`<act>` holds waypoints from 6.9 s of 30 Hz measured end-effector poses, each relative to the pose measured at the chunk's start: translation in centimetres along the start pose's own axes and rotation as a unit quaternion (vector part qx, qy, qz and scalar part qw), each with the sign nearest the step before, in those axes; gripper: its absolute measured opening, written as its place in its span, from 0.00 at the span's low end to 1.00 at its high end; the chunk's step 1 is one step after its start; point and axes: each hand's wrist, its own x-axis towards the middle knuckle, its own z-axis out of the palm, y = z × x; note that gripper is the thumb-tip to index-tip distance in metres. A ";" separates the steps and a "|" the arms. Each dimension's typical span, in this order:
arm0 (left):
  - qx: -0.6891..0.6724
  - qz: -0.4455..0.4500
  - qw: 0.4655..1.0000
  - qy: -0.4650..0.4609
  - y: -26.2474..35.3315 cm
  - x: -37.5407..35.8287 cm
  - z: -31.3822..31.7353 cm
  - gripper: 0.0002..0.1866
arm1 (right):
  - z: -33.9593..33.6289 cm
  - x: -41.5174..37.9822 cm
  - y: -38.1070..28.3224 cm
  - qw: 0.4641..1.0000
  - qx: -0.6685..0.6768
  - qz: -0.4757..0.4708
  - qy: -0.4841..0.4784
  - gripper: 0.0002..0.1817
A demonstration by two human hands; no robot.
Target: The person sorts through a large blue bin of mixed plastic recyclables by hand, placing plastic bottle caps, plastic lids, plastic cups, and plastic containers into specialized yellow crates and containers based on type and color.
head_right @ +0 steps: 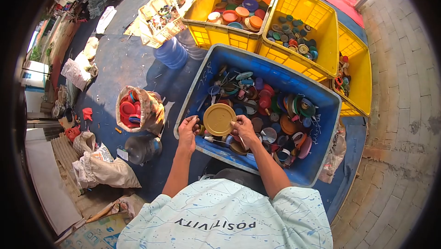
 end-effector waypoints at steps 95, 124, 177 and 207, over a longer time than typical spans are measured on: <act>-0.184 -0.047 0.979 -0.078 17.0 10.8 -29.9 0.08 | 35.2 8.6 1.6 0.965 0.257 -0.042 -0.016 0.13; 0.094 -0.196 0.899 -0.379 39.2 49.0 8.3 0.10 | 31.4 32.0 -23.9 0.778 0.469 -0.264 0.324 0.12; 0.309 -0.177 0.762 -0.542 29.6 35.5 3.5 0.14 | 40.9 17.0 -10.3 0.785 0.368 -0.246 0.432 0.17; 0.336 -0.135 0.722 -0.589 0.3 2.5 6.3 0.07 | 26.7 -20.1 20.8 0.555 0.543 -0.272 0.568 0.07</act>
